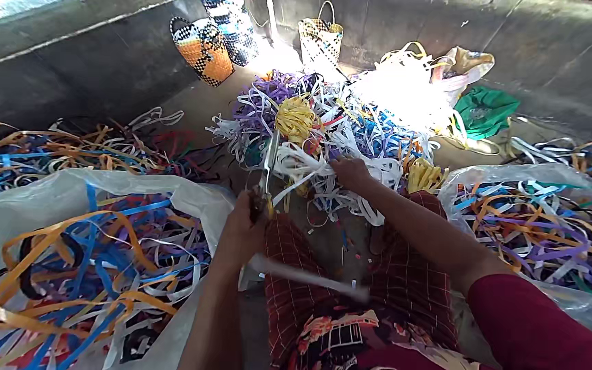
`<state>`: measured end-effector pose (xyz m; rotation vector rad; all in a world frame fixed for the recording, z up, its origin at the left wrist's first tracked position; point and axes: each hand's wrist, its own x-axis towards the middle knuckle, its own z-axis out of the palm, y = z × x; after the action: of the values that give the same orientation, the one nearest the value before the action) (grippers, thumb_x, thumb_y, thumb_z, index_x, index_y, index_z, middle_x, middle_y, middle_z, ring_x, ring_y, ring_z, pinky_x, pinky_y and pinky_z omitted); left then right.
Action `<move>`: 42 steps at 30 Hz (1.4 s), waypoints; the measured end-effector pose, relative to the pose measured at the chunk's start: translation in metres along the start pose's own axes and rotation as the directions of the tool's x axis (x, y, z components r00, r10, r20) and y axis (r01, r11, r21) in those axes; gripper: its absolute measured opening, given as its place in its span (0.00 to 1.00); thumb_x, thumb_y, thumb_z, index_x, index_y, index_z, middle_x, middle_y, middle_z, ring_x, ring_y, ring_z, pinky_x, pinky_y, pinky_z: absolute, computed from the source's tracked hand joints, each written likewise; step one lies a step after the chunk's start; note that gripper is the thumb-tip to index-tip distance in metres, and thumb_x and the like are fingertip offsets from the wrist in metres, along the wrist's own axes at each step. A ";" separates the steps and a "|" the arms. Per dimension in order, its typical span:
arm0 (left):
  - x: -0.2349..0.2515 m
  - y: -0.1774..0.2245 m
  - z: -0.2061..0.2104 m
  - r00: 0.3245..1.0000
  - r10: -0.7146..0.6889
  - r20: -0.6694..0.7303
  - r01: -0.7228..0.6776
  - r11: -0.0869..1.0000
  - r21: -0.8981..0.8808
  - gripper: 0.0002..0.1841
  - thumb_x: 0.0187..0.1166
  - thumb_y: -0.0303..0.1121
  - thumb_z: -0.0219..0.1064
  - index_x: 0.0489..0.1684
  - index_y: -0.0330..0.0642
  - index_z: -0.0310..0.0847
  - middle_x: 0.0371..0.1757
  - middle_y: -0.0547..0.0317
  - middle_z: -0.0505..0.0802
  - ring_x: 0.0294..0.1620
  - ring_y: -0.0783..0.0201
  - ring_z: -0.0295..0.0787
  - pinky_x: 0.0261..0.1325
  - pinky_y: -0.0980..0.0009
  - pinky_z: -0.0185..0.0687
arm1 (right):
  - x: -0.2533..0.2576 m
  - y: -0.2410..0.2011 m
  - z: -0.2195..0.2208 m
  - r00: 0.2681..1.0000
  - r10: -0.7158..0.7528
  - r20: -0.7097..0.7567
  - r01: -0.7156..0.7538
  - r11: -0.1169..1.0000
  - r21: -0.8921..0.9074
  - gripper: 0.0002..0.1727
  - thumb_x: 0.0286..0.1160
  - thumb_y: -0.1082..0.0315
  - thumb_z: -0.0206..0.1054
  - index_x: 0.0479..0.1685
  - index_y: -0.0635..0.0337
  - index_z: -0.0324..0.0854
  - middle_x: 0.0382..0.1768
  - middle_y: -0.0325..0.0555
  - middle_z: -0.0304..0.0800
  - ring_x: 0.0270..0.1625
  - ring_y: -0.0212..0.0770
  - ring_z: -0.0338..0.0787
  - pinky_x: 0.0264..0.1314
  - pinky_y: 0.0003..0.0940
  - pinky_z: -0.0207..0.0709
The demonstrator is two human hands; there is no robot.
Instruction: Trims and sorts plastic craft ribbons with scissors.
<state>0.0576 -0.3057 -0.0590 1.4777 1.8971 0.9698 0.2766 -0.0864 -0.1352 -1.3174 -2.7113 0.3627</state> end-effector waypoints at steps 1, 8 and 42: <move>0.004 0.004 -0.007 0.997 0.057 -0.056 -0.056 0.998 0.026 0.20 0.84 0.26 0.60 0.72 0.28 0.67 0.40 0.44 0.89 0.32 0.57 0.88 0.38 0.56 0.87 | -0.002 -0.002 0.001 0.992 -0.119 0.028 0.120 0.992 -0.025 0.16 0.73 0.82 0.65 0.59 0.66 0.87 0.60 0.69 0.87 0.67 0.74 0.83 0.62 0.74 0.73; 0.057 -0.029 -0.054 0.930 0.087 -0.357 -0.057 0.994 0.092 0.23 0.86 0.30 0.61 0.76 0.28 0.66 0.56 0.29 0.87 0.47 0.40 0.88 0.52 0.38 0.83 | -0.036 -0.006 -0.042 0.990 -0.121 -0.066 0.135 0.763 0.632 0.14 0.79 0.76 0.66 0.59 0.76 0.81 0.55 0.61 0.90 0.61 0.50 0.89 0.70 0.50 0.79; 0.040 -0.019 0.117 0.955 0.296 0.008 -0.288 0.933 -0.214 0.33 0.69 0.30 0.78 0.71 0.25 0.67 0.64 0.42 0.91 0.58 0.52 0.91 0.61 0.52 0.86 | -0.032 0.065 -0.075 0.810 0.586 -0.007 0.137 -0.178 0.975 0.14 0.94 0.65 0.48 0.69 0.56 0.71 0.55 0.37 0.89 0.49 0.26 0.89 0.52 0.25 0.84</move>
<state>0.1273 -0.2446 -0.1430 1.6642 1.5171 1.2246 0.3604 -0.0598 -0.0792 -0.9854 -0.8188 1.5132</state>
